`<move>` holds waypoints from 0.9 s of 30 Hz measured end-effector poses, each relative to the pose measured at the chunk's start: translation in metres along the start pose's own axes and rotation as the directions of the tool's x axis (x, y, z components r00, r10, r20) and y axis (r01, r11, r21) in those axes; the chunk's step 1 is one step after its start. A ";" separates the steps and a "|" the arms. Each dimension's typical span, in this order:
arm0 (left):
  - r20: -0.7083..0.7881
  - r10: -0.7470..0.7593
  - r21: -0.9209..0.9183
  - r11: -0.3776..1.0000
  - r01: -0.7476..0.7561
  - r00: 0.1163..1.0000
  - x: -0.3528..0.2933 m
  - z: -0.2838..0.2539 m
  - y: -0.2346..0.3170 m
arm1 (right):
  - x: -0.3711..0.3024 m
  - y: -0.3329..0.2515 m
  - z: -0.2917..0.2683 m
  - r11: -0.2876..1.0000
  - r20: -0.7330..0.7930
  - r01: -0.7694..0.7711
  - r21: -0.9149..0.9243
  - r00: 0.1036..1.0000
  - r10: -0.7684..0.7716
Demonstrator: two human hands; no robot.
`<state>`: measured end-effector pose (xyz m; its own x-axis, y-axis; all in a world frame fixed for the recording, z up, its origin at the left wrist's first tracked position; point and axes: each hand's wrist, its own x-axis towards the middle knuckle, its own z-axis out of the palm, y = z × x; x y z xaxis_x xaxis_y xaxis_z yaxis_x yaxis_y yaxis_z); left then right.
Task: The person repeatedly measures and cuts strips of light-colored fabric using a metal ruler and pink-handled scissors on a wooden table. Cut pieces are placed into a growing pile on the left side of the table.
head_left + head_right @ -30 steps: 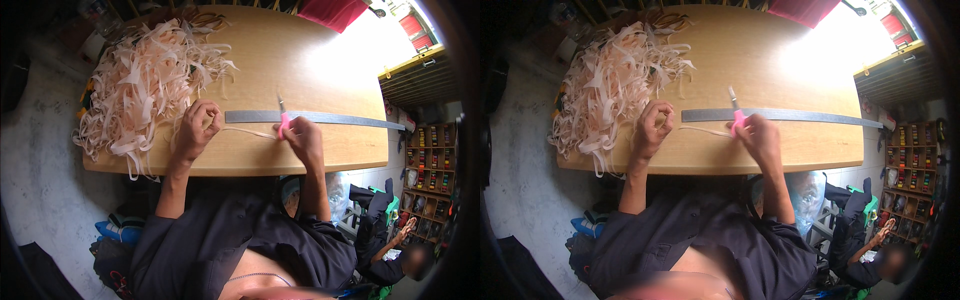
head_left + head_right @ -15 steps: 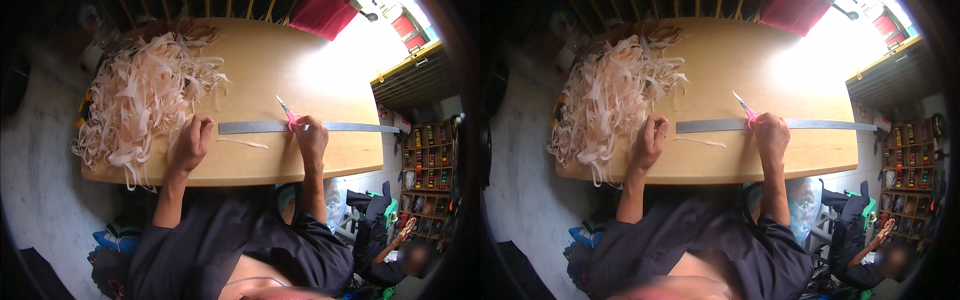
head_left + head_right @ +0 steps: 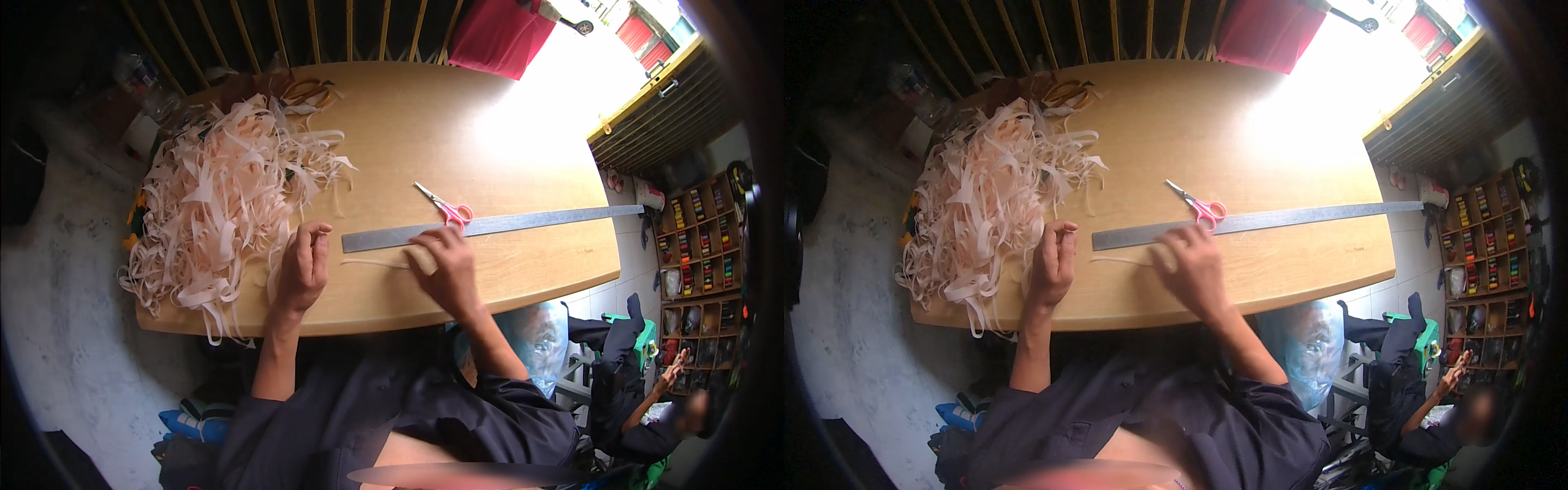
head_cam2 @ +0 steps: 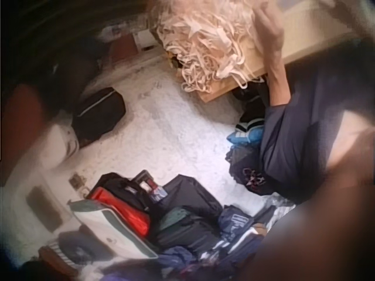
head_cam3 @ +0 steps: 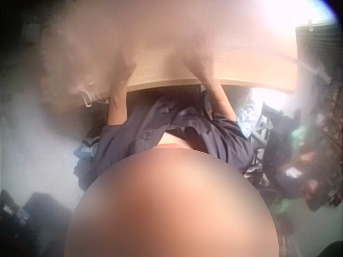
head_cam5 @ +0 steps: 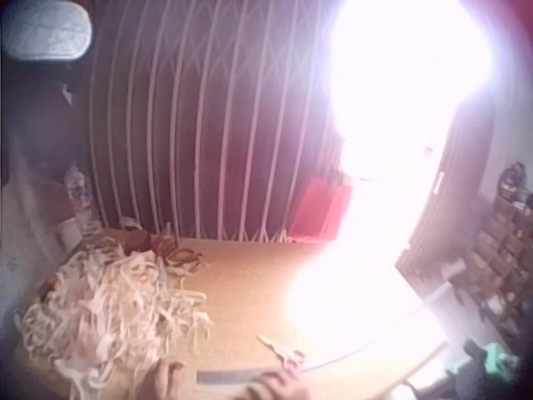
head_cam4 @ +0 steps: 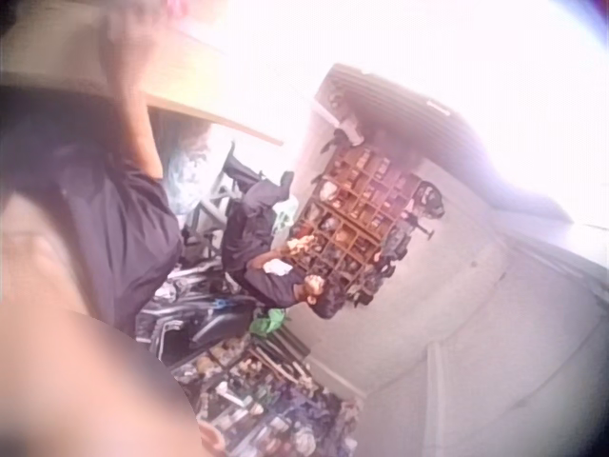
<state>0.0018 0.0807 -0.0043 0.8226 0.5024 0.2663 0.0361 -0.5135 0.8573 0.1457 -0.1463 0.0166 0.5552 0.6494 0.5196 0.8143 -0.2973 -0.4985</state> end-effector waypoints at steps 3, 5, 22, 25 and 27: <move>-0.006 0.027 0.018 0.999 -0.027 1.000 0.001 0.001 -0.001 | -0.015 -0.022 0.021 0.989 0.136 0.066 -0.131 0.990 -0.048; -0.036 0.063 0.012 0.998 -0.063 0.997 0.001 0.003 -0.002 | -0.022 -0.025 0.025 0.994 0.101 0.061 -0.094 0.994 -0.052; 0.005 0.100 0.070 0.992 -0.100 0.995 0.000 -0.001 0.005 | -0.100 0.115 -0.085 0.899 -0.906 -0.401 0.176 0.291 0.307; 0.006 0.130 0.065 0.989 -0.130 0.991 0.001 -0.001 0.005 | -0.180 0.211 -0.134 0.752 -0.931 -0.552 0.360 -0.265 0.252; 0.006 0.132 0.056 0.990 -0.132 0.991 0.000 -0.001 0.005 | -0.256 0.258 -0.134 0.440 -0.886 -0.785 0.436 -0.460 0.057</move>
<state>0.0018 0.0788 0.0002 0.8233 0.4262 0.3748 -0.0415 -0.6134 0.7887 0.2363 -0.4828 -0.1520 -0.0588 -0.9357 0.3478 -0.1516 -0.3360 -0.9296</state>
